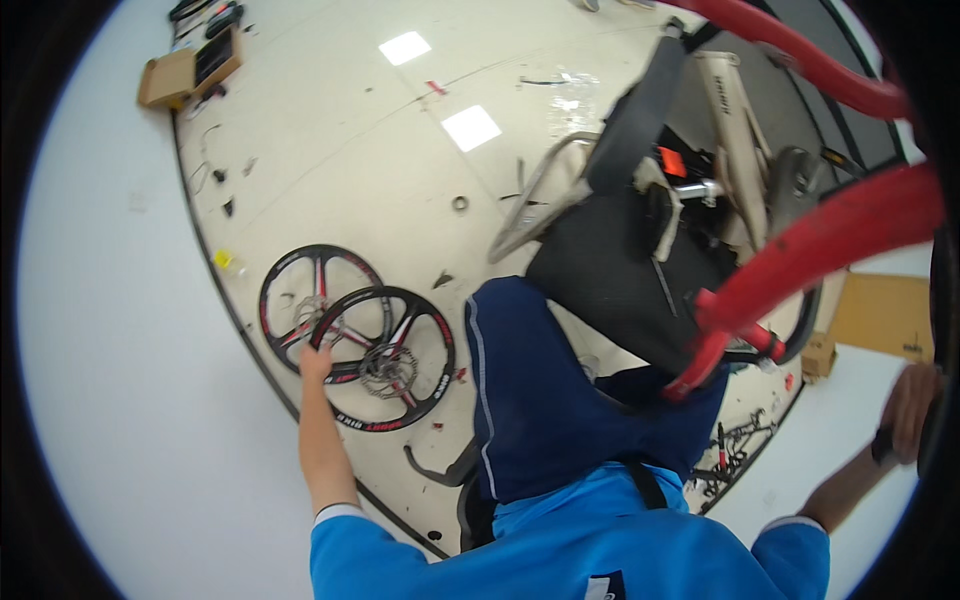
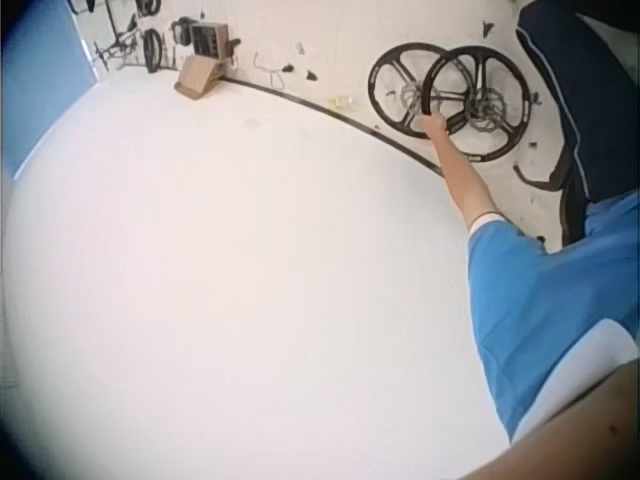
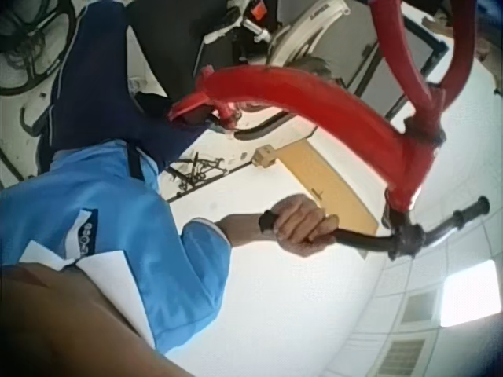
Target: The person assembles a bicycle wheel by attaching a disc brake rotor to the hub using an Allen key. They then pick up the handlebar assembly and tighten the stem bolts with the same tool.
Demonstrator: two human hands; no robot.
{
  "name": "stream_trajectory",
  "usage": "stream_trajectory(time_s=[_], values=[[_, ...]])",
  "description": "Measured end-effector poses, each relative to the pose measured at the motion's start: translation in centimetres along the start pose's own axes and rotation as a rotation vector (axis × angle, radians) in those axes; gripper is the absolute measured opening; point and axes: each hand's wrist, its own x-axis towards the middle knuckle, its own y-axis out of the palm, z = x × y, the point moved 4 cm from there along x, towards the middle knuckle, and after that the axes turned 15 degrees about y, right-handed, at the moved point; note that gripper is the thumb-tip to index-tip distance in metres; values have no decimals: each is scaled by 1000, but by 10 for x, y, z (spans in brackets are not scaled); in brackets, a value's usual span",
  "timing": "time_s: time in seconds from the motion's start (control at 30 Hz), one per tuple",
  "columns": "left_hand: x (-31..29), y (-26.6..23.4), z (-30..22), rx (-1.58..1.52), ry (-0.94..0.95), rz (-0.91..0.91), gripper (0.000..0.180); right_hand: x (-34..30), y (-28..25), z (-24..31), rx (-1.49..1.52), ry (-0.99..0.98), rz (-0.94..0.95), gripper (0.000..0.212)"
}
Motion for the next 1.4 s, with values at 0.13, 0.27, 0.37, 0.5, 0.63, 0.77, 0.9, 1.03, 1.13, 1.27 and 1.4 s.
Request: stream_trajectory(time_s=[0.13, 0.27, 0.37, 0.5, 0.63, 0.77, 0.9, 1.03, 1.13, 1.27, 1.4], values=[[-13, -16, -16, -38, 24, -1, 48, 16, -16, -49, 74, -20, -200, 24], [-21, -24, -27, -40, 208, -166, 46, 40, -5, -94, 123, -52, -362, 27], [-23, -35, -77, -233, 338, -223, 44, 43, -24, -103, 208, -22, -411, 29], [-35, -71, -172, -379, 470, -318, 39, 54, -48, -115, 234, 89, -638, 30], [-72, -107, -282, -486, 573, -348, 31, 51, -42, -118, 137, 117, -602, 27], [-141, -145, -397, -510, 764, -417, 24, 23, -21, -110, -50, 118, -543, 20], [-211, -179, -531, -587, 1160, -468, 25, -9, -25, -107, -114, 29, -482, 19], [-286, -211, -648, -501, 1524, -535, 49, -34, -15, -103, -122, 90, -500, 20], [-345, -243, -721, -345, 1803, -758, 85, -46, -4, -97, -331, -98, -413, 15], [-373, -249, -751, -257, 1973, -707, 75, -55, 34, -92, -456, -234, -283, 14], [-370, -245, -723, -283, 2010, -708, 58, -65, 76, -110, -289, -207, -177, 20]])
